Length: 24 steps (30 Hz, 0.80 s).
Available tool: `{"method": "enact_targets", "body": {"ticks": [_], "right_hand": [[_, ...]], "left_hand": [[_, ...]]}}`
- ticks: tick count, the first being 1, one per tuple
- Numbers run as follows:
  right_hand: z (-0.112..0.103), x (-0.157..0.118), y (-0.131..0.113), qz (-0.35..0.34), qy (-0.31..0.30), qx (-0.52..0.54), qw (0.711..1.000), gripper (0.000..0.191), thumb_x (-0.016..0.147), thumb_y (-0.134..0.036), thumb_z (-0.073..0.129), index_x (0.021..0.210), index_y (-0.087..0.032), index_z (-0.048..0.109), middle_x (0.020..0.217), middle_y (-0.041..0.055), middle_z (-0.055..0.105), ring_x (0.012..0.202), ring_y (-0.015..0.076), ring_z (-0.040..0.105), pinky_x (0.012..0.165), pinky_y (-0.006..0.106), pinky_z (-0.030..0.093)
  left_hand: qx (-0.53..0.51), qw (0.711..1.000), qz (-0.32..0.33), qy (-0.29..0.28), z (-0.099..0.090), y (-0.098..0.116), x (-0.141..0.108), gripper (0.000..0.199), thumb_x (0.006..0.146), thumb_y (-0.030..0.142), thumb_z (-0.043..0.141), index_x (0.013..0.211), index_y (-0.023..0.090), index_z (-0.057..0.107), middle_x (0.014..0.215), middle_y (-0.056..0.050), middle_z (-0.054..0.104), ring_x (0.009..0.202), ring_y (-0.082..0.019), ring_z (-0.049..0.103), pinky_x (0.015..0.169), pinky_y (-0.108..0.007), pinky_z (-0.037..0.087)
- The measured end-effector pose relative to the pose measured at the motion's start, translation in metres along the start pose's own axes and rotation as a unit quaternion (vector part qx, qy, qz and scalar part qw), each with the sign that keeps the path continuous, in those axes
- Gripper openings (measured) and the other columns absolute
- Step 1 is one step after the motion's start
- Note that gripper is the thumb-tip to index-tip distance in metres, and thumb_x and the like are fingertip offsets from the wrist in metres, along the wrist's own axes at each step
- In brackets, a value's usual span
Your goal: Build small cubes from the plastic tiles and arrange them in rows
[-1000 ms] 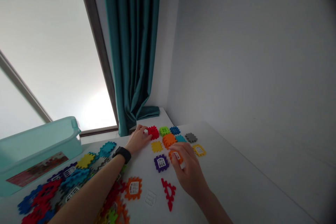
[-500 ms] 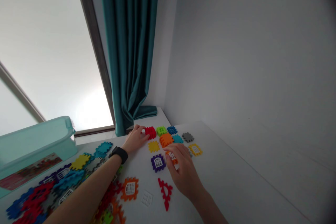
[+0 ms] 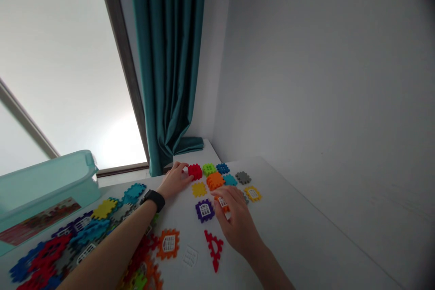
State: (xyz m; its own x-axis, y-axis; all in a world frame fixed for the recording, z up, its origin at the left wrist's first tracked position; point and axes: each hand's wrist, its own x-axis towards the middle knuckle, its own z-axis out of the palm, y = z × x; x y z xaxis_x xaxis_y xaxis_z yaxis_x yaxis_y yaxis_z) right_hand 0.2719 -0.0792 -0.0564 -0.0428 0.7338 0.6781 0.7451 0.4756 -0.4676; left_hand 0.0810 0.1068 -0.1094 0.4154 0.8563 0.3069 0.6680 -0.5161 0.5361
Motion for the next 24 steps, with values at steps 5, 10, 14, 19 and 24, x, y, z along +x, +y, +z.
{"method": "enact_targets", "body": {"ticks": [5, 10, 14, 19, 24], "right_hand": [[0.001, 0.000, 0.000, -0.006, 0.001, -0.002, 1.000, 0.018, 0.095, -0.016, 0.047, 0.103, -0.023, 0.061, 0.100, 0.0072, 0.069, 0.098, 0.0245, 0.063, 0.091, 0.043, 0.049], [0.005, -0.002, -0.001, -0.012, -0.010, 0.001, 1.000, 0.018, 0.095, -0.016, 0.047, 0.103, -0.023, 0.062, 0.100, 0.0069, 0.069, 0.100, 0.0246, 0.063, 0.093, 0.043, 0.049], [0.010, -0.004, -0.002, -0.015, -0.027, -0.001, 1.000, 0.018, 0.095, -0.016, 0.048, 0.103, -0.023, 0.062, 0.101, 0.0065, 0.070, 0.100, 0.0247, 0.063, 0.094, 0.043, 0.048], [0.018, -0.007, -0.003, -0.027, -0.042, -0.006, 0.999, 0.019, 0.095, -0.016, 0.049, 0.105, -0.023, 0.064, 0.100, 0.0060, 0.070, 0.098, 0.0245, 0.064, 0.093, 0.043, 0.049], [0.024, -0.009, -0.004, -0.041, -0.048, -0.001, 0.998, 0.019, 0.094, -0.015, 0.049, 0.103, -0.022, 0.065, 0.097, 0.0060, 0.070, 0.095, 0.0236, 0.064, 0.091, 0.041, 0.051]], "left_hand": [[-0.003, 1.000, 0.020, -0.004, -0.007, -0.002, -0.005, 0.047, 0.087, 0.042, 0.062, 0.128, 0.019, 0.057, 0.116, -0.010, 0.058, 0.097, -0.025, 0.069, 0.091, -0.038, 0.054], [0.017, 0.999, 0.036, -0.014, -0.025, 0.001, -0.020, 0.046, 0.089, 0.038, 0.059, 0.131, 0.021, 0.056, 0.118, -0.010, 0.059, 0.102, -0.026, 0.067, 0.094, -0.040, 0.052], [0.043, 0.997, 0.051, -0.045, -0.042, 0.008, -0.040, 0.038, 0.088, 0.037, 0.060, 0.123, 0.023, 0.062, 0.119, -0.009, 0.061, 0.103, -0.027, 0.066, 0.096, -0.041, 0.049], [0.070, 0.990, 0.082, -0.090, -0.056, 0.023, -0.071, 0.026, 0.088, 0.037, 0.061, 0.110, 0.027, 0.068, 0.112, -0.007, 0.067, 0.105, -0.028, 0.066, 0.100, -0.041, 0.046], [0.090, 0.984, 0.104, -0.110, -0.067, 0.040, -0.100, 0.018, 0.088, 0.035, 0.062, 0.103, 0.028, 0.069, 0.106, -0.007, 0.070, 0.100, -0.028, 0.067, 0.098, -0.042, 0.045]]}}
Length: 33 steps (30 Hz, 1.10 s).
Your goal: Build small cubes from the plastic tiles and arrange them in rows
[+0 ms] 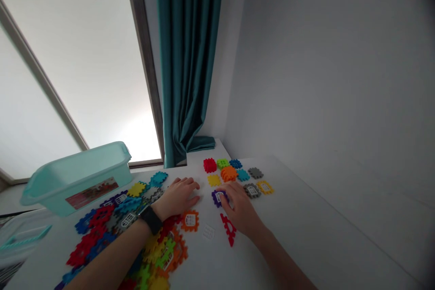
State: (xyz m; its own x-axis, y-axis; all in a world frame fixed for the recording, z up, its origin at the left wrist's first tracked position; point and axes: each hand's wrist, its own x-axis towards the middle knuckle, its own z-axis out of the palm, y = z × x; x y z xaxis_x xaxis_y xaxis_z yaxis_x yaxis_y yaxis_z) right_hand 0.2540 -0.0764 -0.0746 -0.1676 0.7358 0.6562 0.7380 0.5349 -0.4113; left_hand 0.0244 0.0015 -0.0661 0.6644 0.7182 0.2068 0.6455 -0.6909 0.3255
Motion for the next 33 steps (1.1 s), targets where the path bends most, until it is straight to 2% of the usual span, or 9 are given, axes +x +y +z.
{"method": "enact_targets", "body": {"ticks": [9, 15, 19, 23, 29, 33], "right_hand": [[0.015, -0.007, -0.010, -0.021, -0.049, 0.019, 0.998, 0.019, 0.094, -0.014, 0.048, 0.102, -0.021, 0.063, 0.099, 0.0066, 0.069, 0.097, 0.0237, 0.063, 0.089, 0.042, 0.051], [0.026, -0.013, -0.029, -0.079, -0.104, 0.009, 0.991, 0.019, 0.094, -0.013, 0.049, 0.104, -0.023, 0.062, 0.100, 0.0053, 0.071, 0.099, 0.0236, 0.064, 0.094, 0.045, 0.048], [0.027, -0.013, -0.034, -0.105, -0.127, -0.004, 0.986, 0.017, 0.093, -0.014, 0.054, 0.104, -0.023, 0.063, 0.104, 0.0050, 0.071, 0.101, 0.0238, 0.064, 0.095, 0.044, 0.048], [0.028, -0.013, -0.033, -0.084, -0.132, -0.029, 0.987, 0.016, 0.093, -0.014, 0.054, 0.103, -0.022, 0.064, 0.106, 0.0067, 0.071, 0.103, 0.0249, 0.063, 0.096, 0.045, 0.047], [0.041, -0.014, -0.045, -0.088, -0.226, -0.031, 0.970, 0.026, 0.086, -0.014, 0.065, 0.112, -0.021, 0.063, 0.119, 0.0088, 0.068, 0.115, 0.0267, 0.058, 0.105, 0.045, 0.042], [0.045, -0.007, -0.053, -0.067, -0.262, -0.031, 0.962, 0.018, 0.083, -0.013, 0.069, 0.099, -0.021, 0.065, 0.110, 0.0074, 0.069, 0.109, 0.0266, 0.060, 0.101, 0.044, 0.043]], "left_hand": [[0.046, 0.999, 0.000, -0.011, -0.025, 0.018, -0.048, 0.020, 0.090, 0.031, 0.062, 0.109, 0.026, 0.068, 0.110, -0.006, 0.068, 0.098, -0.028, 0.066, 0.093, -0.043, 0.046], [0.046, 0.998, -0.006, 0.032, -0.036, 0.024, -0.086, 0.017, 0.092, 0.028, 0.057, 0.106, 0.027, 0.067, 0.112, -0.006, 0.067, 0.103, -0.027, 0.064, 0.096, -0.042, 0.046], [0.035, 0.997, -0.019, 0.063, -0.035, 0.021, -0.112, 0.018, 0.093, 0.028, 0.055, 0.107, 0.027, 0.066, 0.116, -0.007, 0.066, 0.106, -0.028, 0.062, 0.095, -0.042, 0.048], [0.024, 0.992, -0.028, 0.121, -0.028, 0.017, -0.132, 0.018, 0.095, 0.026, 0.052, 0.106, 0.025, 0.066, 0.114, -0.008, 0.066, 0.103, -0.026, 0.063, 0.092, -0.041, 0.050], [0.054, 0.986, 0.001, 0.157, -0.023, 0.020, -0.143, 0.018, 0.095, 0.020, 0.051, 0.107, 0.023, 0.065, 0.111, -0.007, 0.065, 0.102, -0.025, 0.063, 0.091, -0.042, 0.049], [0.067, 0.983, 0.001, 0.171, -0.023, 0.024, -0.146, 0.018, 0.093, 0.016, 0.054, 0.105, 0.024, 0.065, 0.108, -0.006, 0.066, 0.098, -0.025, 0.062, 0.090, -0.042, 0.049]]}}
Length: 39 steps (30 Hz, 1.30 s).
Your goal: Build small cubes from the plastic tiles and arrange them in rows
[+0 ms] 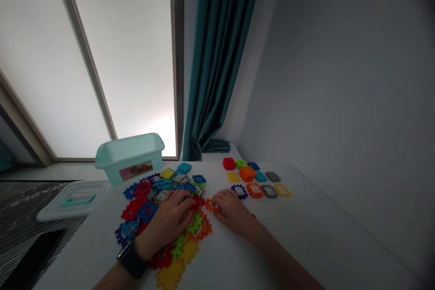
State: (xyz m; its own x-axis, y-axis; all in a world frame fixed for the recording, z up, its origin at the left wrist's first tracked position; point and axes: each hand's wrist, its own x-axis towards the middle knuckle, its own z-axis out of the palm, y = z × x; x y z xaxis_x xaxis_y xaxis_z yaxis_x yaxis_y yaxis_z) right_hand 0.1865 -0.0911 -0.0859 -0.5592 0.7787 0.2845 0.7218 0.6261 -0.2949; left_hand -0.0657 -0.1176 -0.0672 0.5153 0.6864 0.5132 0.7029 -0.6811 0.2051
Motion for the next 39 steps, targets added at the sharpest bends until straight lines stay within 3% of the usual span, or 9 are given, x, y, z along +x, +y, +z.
{"method": "enact_targets", "body": {"ticks": [6, 9, 12, 16, 21, 32, 37, 39], "right_hand": [[-0.010, 0.021, -0.002, 0.006, 0.001, 0.046, 0.999, 0.010, 0.082, -0.012, 0.069, 0.084, -0.021, 0.063, 0.089, 0.0034, 0.069, 0.093, 0.0237, 0.064, 0.095, 0.041, 0.044], [-0.011, 0.033, -0.007, 0.021, 0.029, 0.057, 0.998, 0.006, 0.089, -0.016, 0.061, 0.083, -0.020, 0.061, 0.085, 0.0042, 0.068, 0.089, 0.0235, 0.063, 0.091, 0.041, 0.046], [-0.009, 0.040, -0.018, 0.040, 0.082, 0.112, 0.989, 0.015, 0.095, -0.025, 0.055, 0.082, -0.020, 0.059, 0.089, 0.0056, 0.065, 0.089, 0.0225, 0.063, 0.085, 0.037, 0.048], [0.002, 0.041, -0.043, 0.073, 0.161, 0.309, 0.934, 0.025, 0.094, -0.039, 0.058, 0.077, -0.020, 0.058, 0.089, 0.0036, 0.059, 0.088, 0.0203, 0.062, 0.083, 0.033, 0.050], [0.020, 0.029, -0.058, 0.125, 0.154, 0.445, 0.873, 0.035, 0.092, -0.052, 0.059, 0.079, -0.020, 0.061, 0.093, 0.0036, 0.058, 0.084, 0.0191, 0.059, 0.077, 0.029, 0.050], [0.018, 0.015, -0.052, 0.138, 0.140, 0.381, 0.903, 0.037, 0.093, -0.052, 0.056, 0.073, -0.021, 0.056, 0.083, 0.0013, 0.056, 0.081, 0.0196, 0.059, 0.077, 0.031, 0.049], [0.009, 0.012, -0.040, 0.139, 0.138, 0.376, 0.906, 0.029, 0.097, -0.047, 0.052, 0.106, -0.022, 0.063, 0.102, 0.0055, 0.066, 0.098, 0.0221, 0.064, 0.088, 0.036, 0.052], [-0.001, 0.010, -0.028, 0.125, 0.124, 0.387, 0.905, 0.032, 0.096, -0.047, 0.053, 0.113, -0.022, 0.062, 0.099, 0.0052, 0.066, 0.094, 0.0210, 0.066, 0.085, 0.036, 0.055]], "left_hand": [[-0.009, 1.000, -0.010, 0.015, 0.001, -0.003, 0.001, 0.018, 0.093, 0.016, 0.053, 0.104, 0.023, 0.065, 0.105, -0.006, 0.067, 0.097, -0.025, 0.064, 0.088, -0.042, 0.049], [-0.012, 0.999, -0.022, 0.030, 0.003, -0.006, 0.000, 0.020, 0.094, 0.016, 0.051, 0.107, 0.023, 0.064, 0.106, -0.006, 0.067, 0.097, -0.025, 0.064, 0.088, -0.042, 0.050], [-0.009, 0.997, -0.038, 0.063, 0.006, -0.009, -0.002, 0.027, 0.092, 0.019, 0.056, 0.119, 0.023, 0.060, 0.109, -0.008, 0.067, 0.100, -0.026, 0.064, 0.088, -0.043, 0.052], [-0.002, 0.993, -0.047, 0.108, 0.010, -0.010, -0.004, 0.050, 0.084, 0.028, 0.070, 0.130, 0.021, 0.051, 0.119, -0.011, 0.063, 0.106, -0.029, 0.062, 0.089, -0.044, 0.053], [0.002, 0.991, -0.039, 0.132, 0.010, -0.010, -0.003, 0.042, 0.082, 0.029, 0.074, 0.118, 0.021, 0.055, 0.114, -0.010, 0.063, 0.101, -0.028, 0.062, 0.088, -0.042, 0.054], [0.000, 0.997, -0.011, 0.075, 0.008, -0.008, -0.004, 0.043, 0.084, 0.032, 0.077, 0.121, 0.022, 0.057, 0.113, -0.009, 0.061, 0.102, -0.028, 0.062, 0.088, -0.043, 0.054], [-0.012, 0.995, -0.052, 0.089, 0.011, -0.015, -0.006, 0.042, 0.089, 0.037, 0.071, 0.127, 0.024, 0.056, 0.118, -0.010, 0.060, 0.106, -0.028, 0.061, 0.089, -0.044, 0.055], [-0.016, 0.994, -0.058, 0.089, 0.010, -0.016, -0.006, 0.041, 0.091, 0.038, 0.068, 0.128, 0.024, 0.056, 0.119, -0.011, 0.059, 0.108, -0.028, 0.061, 0.092, -0.045, 0.054]]}}
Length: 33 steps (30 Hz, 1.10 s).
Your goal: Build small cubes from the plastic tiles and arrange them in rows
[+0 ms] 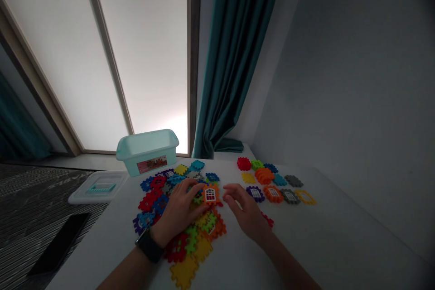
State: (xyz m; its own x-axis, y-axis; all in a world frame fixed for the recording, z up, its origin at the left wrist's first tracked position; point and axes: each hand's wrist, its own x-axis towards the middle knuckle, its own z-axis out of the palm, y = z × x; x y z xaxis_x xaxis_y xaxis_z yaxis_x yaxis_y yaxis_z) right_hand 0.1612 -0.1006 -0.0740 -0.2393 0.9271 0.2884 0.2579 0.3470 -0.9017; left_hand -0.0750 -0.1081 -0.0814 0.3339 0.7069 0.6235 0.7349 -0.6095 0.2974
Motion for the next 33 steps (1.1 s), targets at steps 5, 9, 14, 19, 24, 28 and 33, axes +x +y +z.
{"method": "enact_targets", "body": {"ticks": [5, 9, 14, 19, 24, 28, 33], "right_hand": [[-0.044, 0.009, 0.002, 0.013, -0.040, 0.006, 0.999, 0.033, 0.095, -0.047, 0.055, 0.115, -0.022, 0.063, 0.098, 0.0052, 0.064, 0.088, 0.0197, 0.066, 0.071, 0.034, 0.062], [-0.058, 0.008, 0.006, 0.058, -0.100, -0.040, 0.992, 0.030, 0.094, -0.043, 0.057, 0.116, -0.024, 0.066, 0.088, 0.0019, 0.064, 0.079, 0.0167, 0.066, 0.065, 0.030, 0.063], [-0.052, 0.006, 0.009, 0.093, -0.133, -0.045, 0.986, 0.029, 0.095, -0.043, 0.055, 0.116, -0.026, 0.067, 0.088, 0.0024, 0.065, 0.079, 0.0172, 0.067, 0.060, 0.028, 0.062], [-0.038, 0.009, 0.018, 0.062, -0.086, -0.018, 0.994, 0.034, 0.096, -0.047, 0.054, 0.116, -0.023, 0.065, 0.103, 0.0055, 0.066, 0.098, 0.0204, 0.067, 0.077, 0.035, 0.063], [-0.020, 0.012, 0.032, 0.036, -0.040, -0.001, 0.999, 0.037, 0.098, -0.050, 0.051, 0.119, -0.022, 0.062, 0.116, 0.0078, 0.066, 0.111, 0.0229, 0.065, 0.091, 0.041, 0.059], [-0.014, 0.011, 0.032, 0.018, -0.024, 0.004, 1.000, 0.034, 0.100, -0.044, 0.046, 0.122, -0.022, 0.060, 0.114, 0.0077, 0.067, 0.107, 0.0219, 0.067, 0.090, 0.041, 0.059], [-0.013, 0.005, 0.018, -0.086, 0.005, -0.113, 0.990, 0.028, 0.096, -0.025, 0.049, 0.123, -0.024, 0.058, 0.121, 0.0090, 0.066, 0.110, 0.0222, 0.065, 0.094, 0.041, 0.056]], "left_hand": [[0.005, 1.000, -0.001, -0.003, -0.003, 0.002, 0.003, 0.040, 0.092, 0.041, 0.066, 0.127, 0.025, 0.058, 0.120, -0.011, 0.060, 0.108, -0.029, 0.061, 0.092, -0.046, 0.055], [0.010, 1.000, 0.005, -0.002, -0.003, -0.001, 0.002, 0.039, 0.091, 0.041, 0.066, 0.126, 0.025, 0.059, 0.120, -0.010, 0.060, 0.108, -0.029, 0.062, 0.091, -0.044, 0.056], [0.017, 1.000, 0.006, -0.007, -0.002, -0.004, 0.001, 0.040, 0.090, 0.040, 0.066, 0.126, 0.024, 0.060, 0.122, -0.011, 0.060, 0.108, -0.030, 0.062, 0.092, -0.046, 0.056], [0.021, 1.000, 0.010, -0.020, -0.003, -0.004, 0.002, 0.038, 0.091, 0.038, 0.065, 0.126, 0.025, 0.059, 0.123, -0.011, 0.059, 0.109, -0.030, 0.062, 0.093, -0.046, 0.055], [0.023, 0.999, 0.009, -0.026, -0.002, -0.005, 0.001, 0.038, 0.091, 0.038, 0.066, 0.127, 0.026, 0.060, 0.124, -0.011, 0.060, 0.110, -0.030, 0.062, 0.094, -0.046, 0.055], [0.023, 0.999, 0.009, -0.028, -0.001, -0.006, 0.000, 0.040, 0.090, 0.038, 0.067, 0.127, 0.025, 0.060, 0.123, -0.011, 0.061, 0.108, -0.030, 0.063, 0.092, -0.046, 0.055], [0.025, 0.999, 0.010, -0.020, -0.002, -0.005, 0.001, 0.040, 0.091, 0.038, 0.066, 0.129, 0.026, 0.059, 0.122, -0.010, 0.061, 0.106, -0.029, 0.063, 0.091, -0.044, 0.055]]}}
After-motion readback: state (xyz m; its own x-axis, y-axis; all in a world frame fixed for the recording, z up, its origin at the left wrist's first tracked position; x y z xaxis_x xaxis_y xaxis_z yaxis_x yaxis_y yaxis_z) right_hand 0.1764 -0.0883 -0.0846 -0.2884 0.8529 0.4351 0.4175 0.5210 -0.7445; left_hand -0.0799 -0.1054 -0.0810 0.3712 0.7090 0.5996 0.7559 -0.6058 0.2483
